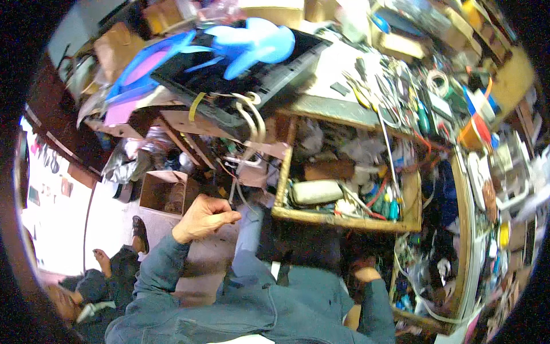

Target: The person works on a small electronic device, stripping and twisting wires, then attaching them to a blue fan blade assembly. They use a screwdriver to secure components and handle a small white connector. The task takes place at a cluttered workbench with various tools and parts visible.

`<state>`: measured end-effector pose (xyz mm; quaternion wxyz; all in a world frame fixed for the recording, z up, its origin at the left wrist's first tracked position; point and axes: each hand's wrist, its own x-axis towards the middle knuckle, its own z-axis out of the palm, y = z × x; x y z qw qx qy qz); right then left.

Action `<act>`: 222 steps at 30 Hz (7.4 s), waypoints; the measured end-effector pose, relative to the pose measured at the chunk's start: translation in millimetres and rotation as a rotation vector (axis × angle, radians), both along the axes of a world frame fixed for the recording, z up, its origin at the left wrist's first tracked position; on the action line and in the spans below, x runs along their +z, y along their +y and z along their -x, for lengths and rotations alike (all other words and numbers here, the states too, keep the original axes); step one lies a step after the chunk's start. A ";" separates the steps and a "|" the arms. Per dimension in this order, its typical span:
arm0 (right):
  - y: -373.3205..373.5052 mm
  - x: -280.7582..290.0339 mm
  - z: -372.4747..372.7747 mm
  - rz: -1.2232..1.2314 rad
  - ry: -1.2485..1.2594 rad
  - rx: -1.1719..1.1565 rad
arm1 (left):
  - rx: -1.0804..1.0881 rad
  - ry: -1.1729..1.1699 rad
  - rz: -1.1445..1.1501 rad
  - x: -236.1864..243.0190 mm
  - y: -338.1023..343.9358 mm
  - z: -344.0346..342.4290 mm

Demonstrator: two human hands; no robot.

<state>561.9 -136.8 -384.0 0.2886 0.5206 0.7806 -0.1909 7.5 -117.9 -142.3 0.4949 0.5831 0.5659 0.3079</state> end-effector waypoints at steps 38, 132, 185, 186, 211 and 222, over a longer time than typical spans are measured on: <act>147.0 272.4 146.1 -0.481 0.486 0.001 | 0.380 -0.422 -0.833 92.2 100.2 24.3; 143.8 393.0 327.7 -0.617 1.306 0.234 | 0.243 -0.564 -0.494 118.7 90.9 15.6; 179.7 414.9 347.5 -0.850 1.368 0.580 | 0.253 -0.552 -0.436 104.1 103.4 16.1; 179.7 415.7 346.1 -0.854 1.320 0.590 | 0.258 -0.541 -0.437 103.2 104.2 16.9; 163.0 424.5 356.2 -0.946 0.909 0.581 | 0.359 -0.384 -0.523 107.0 99.1 9.7; 167.1 407.2 353.0 -1.091 0.982 0.538 | 0.265 -0.560 -0.546 96.0 107.2 15.3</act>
